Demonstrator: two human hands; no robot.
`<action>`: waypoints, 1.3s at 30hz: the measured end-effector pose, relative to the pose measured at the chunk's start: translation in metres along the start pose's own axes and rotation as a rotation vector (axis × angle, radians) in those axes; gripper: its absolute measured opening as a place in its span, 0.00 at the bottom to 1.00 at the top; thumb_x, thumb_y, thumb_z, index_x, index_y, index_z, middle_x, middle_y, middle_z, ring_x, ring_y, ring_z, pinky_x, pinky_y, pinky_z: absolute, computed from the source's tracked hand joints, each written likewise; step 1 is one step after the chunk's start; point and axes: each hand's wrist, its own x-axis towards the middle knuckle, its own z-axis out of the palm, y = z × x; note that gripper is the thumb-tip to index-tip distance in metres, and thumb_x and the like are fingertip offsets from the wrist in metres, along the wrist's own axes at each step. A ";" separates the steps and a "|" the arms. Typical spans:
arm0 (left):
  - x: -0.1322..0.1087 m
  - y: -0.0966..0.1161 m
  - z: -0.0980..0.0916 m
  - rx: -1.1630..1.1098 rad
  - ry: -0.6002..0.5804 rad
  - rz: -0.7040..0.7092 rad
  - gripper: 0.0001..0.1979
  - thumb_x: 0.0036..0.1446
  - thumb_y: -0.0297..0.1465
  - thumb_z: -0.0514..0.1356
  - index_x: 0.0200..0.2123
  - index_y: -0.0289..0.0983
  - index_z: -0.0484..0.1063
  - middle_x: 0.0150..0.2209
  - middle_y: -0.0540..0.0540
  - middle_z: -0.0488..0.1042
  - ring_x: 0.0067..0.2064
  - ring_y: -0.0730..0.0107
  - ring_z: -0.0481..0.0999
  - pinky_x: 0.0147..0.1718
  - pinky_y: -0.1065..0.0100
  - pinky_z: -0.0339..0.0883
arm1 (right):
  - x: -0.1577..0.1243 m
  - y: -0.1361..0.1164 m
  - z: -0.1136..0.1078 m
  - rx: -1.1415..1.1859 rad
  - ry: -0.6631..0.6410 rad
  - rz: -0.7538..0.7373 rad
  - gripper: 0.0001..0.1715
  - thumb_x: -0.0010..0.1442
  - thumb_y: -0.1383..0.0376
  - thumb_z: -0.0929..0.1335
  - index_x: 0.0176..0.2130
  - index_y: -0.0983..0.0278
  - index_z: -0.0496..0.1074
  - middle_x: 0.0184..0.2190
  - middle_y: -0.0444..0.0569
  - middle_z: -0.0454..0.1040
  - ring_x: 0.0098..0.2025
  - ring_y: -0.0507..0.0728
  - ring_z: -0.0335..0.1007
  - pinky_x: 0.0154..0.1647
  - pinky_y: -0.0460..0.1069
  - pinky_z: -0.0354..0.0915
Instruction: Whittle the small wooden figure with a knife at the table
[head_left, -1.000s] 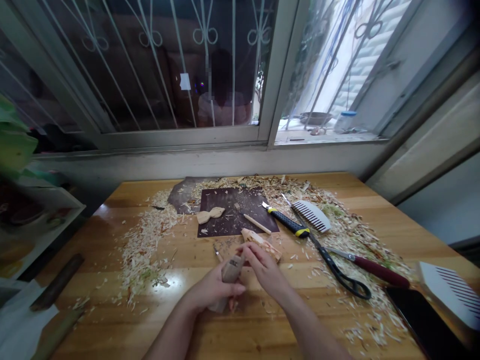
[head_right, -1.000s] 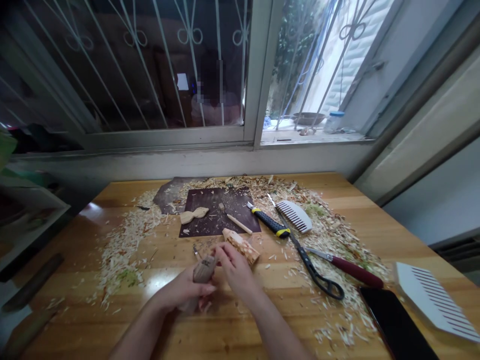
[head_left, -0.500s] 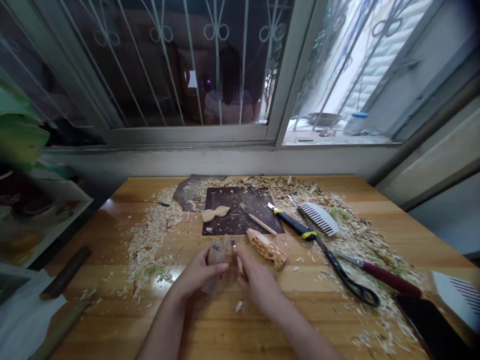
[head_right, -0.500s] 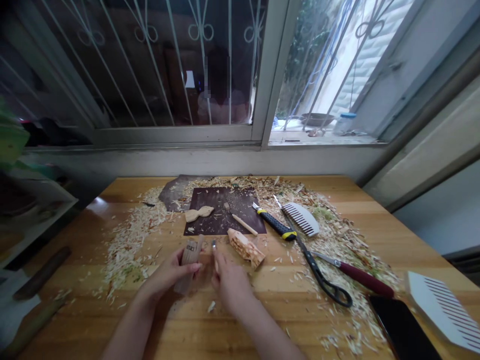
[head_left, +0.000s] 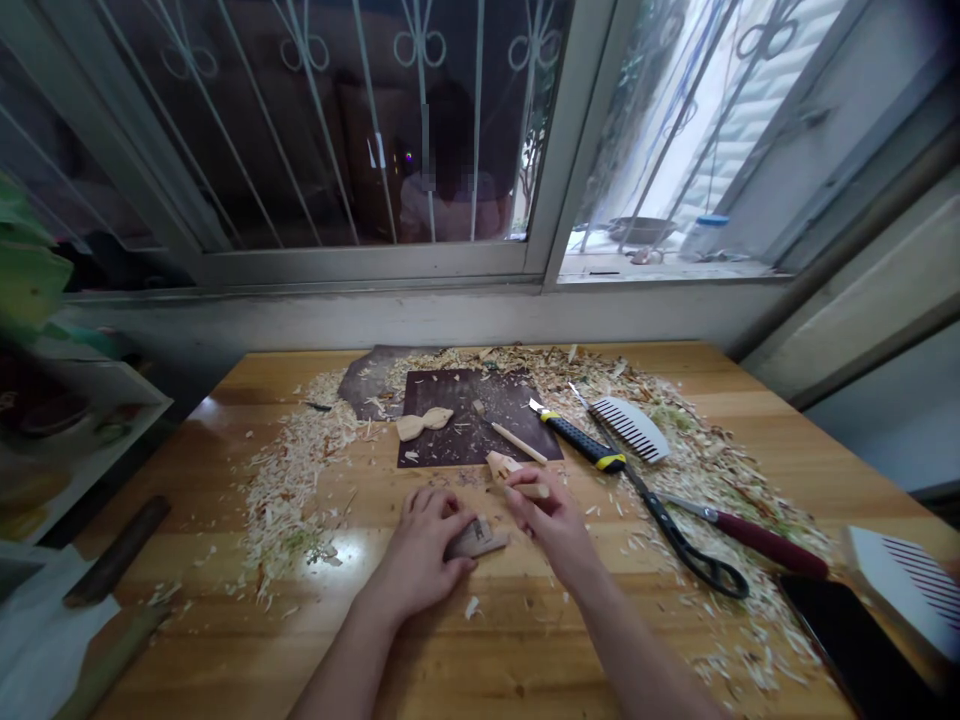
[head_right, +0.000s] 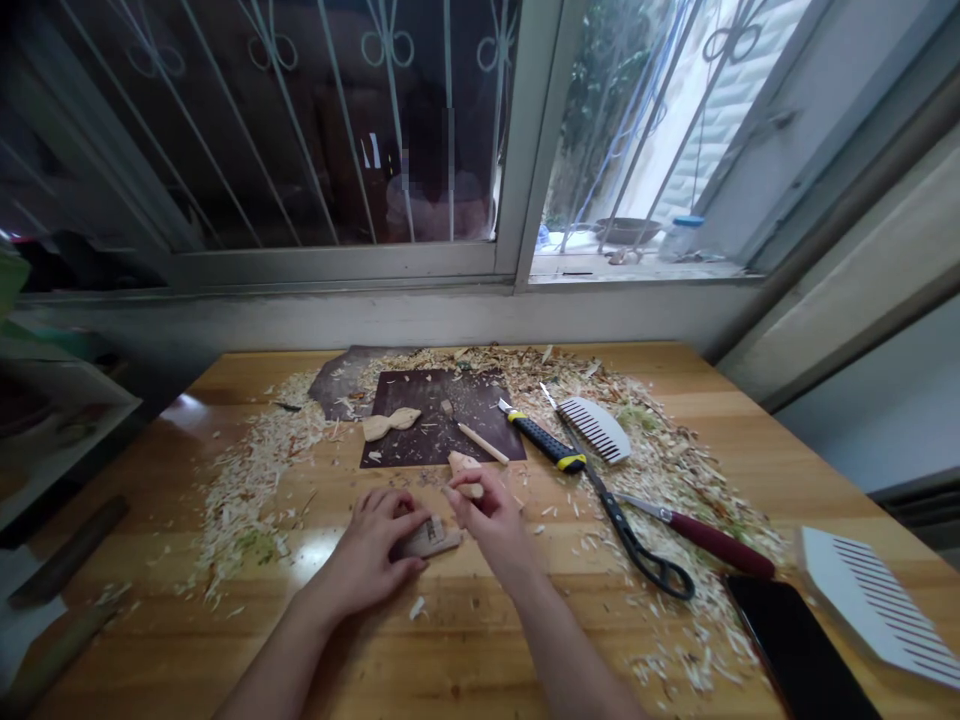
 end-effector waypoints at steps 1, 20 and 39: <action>0.000 -0.001 0.000 0.028 -0.002 -0.004 0.25 0.42 0.34 0.64 0.48 0.48 0.68 0.46 0.46 0.65 0.49 0.57 0.60 0.50 0.56 0.49 | -0.001 0.002 0.001 -0.065 0.006 -0.044 0.11 0.54 0.57 0.66 0.31 0.62 0.66 0.18 0.39 0.60 0.18 0.48 0.55 0.18 0.43 0.53; -0.001 -0.005 0.004 -0.044 -0.028 -0.046 0.25 0.47 0.31 0.60 0.51 0.49 0.65 0.47 0.46 0.63 0.50 0.59 0.60 0.50 0.58 0.51 | -0.004 0.014 0.007 -0.722 -0.097 -0.433 0.09 0.62 0.64 0.60 0.34 0.63 0.67 0.27 0.47 0.71 0.29 0.53 0.68 0.31 0.46 0.61; -0.001 -0.006 0.005 -0.067 -0.001 -0.027 0.25 0.46 0.31 0.60 0.50 0.46 0.66 0.46 0.45 0.64 0.49 0.59 0.60 0.50 0.59 0.52 | -0.004 0.013 0.010 -0.728 -0.120 -0.378 0.10 0.62 0.63 0.59 0.33 0.63 0.66 0.28 0.48 0.72 0.31 0.54 0.68 0.33 0.47 0.61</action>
